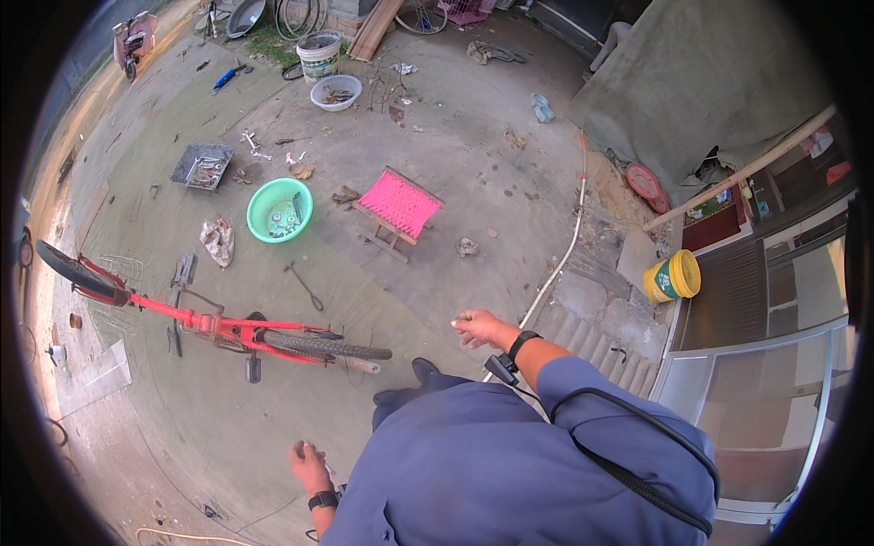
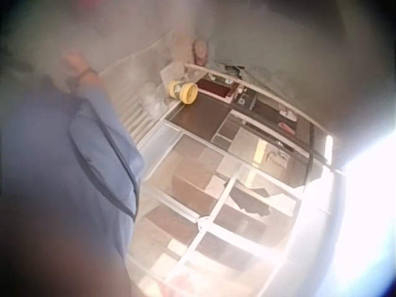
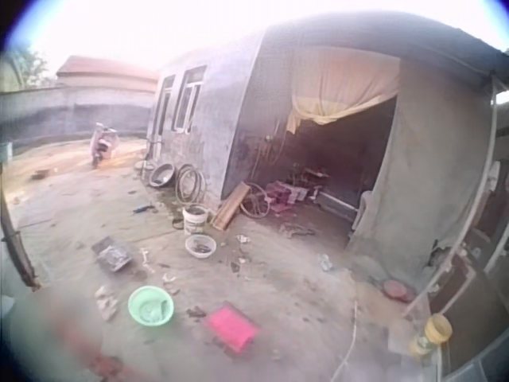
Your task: The person works on the rear wheel of a red bicycle, adjusting the axle nuts and chain alignment while seated on a small stool. They rotate the wheel to check the chain and make repeated adjustments to the axle nuts.
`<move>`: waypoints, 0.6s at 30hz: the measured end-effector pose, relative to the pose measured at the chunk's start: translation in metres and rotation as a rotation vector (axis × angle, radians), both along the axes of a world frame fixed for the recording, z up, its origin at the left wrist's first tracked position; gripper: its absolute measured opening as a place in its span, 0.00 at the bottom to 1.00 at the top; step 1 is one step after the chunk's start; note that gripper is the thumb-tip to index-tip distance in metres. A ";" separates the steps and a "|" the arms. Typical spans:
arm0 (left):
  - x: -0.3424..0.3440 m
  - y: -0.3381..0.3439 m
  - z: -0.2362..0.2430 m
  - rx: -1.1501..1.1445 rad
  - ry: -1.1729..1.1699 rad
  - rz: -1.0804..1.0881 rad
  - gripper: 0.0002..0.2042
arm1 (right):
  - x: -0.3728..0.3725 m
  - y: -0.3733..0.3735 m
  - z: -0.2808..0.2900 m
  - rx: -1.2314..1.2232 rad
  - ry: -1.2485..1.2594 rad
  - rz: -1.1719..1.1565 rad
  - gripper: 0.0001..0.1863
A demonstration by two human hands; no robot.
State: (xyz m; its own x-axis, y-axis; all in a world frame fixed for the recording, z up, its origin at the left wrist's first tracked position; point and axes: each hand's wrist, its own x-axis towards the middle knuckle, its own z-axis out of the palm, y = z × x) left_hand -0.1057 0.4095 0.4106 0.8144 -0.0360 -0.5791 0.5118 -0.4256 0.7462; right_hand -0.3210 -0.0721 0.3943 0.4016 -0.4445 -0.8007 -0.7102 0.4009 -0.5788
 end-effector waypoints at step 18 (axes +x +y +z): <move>-0.097 -0.007 0.029 0.125 -0.002 0.100 0.17 | -0.037 -0.032 -0.003 0.039 -0.116 0.006 0.22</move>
State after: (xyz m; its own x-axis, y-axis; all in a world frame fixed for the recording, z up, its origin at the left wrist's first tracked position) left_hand -0.2027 0.4023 0.4394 0.8115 0.1179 -0.5723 0.5549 -0.4623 0.6917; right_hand -0.3583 -0.1038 0.3914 0.4952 -0.4111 -0.7654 -0.6417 0.4208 -0.6412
